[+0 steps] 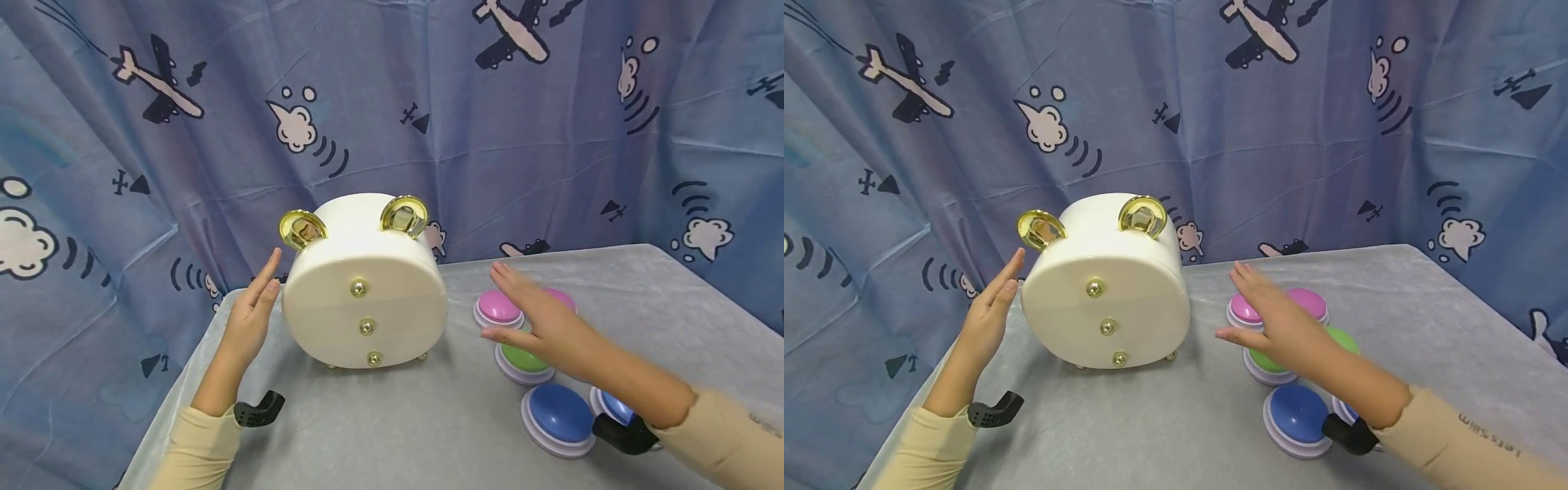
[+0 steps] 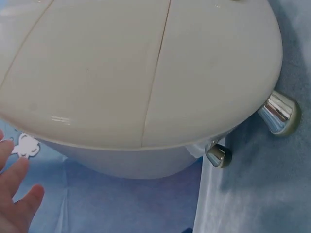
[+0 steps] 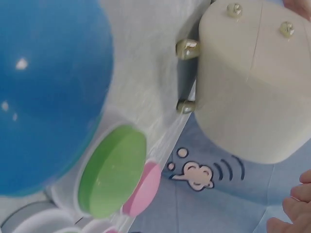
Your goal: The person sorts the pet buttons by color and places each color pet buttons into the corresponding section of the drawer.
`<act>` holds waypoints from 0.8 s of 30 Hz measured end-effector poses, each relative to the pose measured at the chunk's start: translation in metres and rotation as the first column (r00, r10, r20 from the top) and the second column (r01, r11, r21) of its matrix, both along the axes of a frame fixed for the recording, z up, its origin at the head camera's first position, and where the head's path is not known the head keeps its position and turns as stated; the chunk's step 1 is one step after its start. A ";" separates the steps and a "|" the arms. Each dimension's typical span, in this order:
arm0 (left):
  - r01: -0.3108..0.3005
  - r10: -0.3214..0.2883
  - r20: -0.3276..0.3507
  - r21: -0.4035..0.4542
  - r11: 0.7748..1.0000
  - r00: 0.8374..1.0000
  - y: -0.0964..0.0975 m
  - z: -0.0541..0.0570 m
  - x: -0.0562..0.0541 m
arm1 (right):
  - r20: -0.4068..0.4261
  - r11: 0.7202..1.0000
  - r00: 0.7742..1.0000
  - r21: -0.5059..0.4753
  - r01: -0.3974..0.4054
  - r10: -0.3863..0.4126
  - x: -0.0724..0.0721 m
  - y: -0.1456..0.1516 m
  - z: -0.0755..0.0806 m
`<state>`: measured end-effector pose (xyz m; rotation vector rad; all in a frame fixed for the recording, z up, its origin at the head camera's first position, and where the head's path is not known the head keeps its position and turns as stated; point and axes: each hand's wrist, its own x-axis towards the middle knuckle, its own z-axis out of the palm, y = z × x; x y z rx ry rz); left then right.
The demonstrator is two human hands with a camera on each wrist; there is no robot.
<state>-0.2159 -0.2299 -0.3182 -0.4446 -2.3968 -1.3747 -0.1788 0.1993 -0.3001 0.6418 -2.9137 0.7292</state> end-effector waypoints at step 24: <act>0.040 -0.039 -0.026 0.037 0.999 0.999 0.005 -0.006 0.006 | -0.396 0.974 0.905 -0.088 -0.207 0.157 0.028 -0.058 -0.008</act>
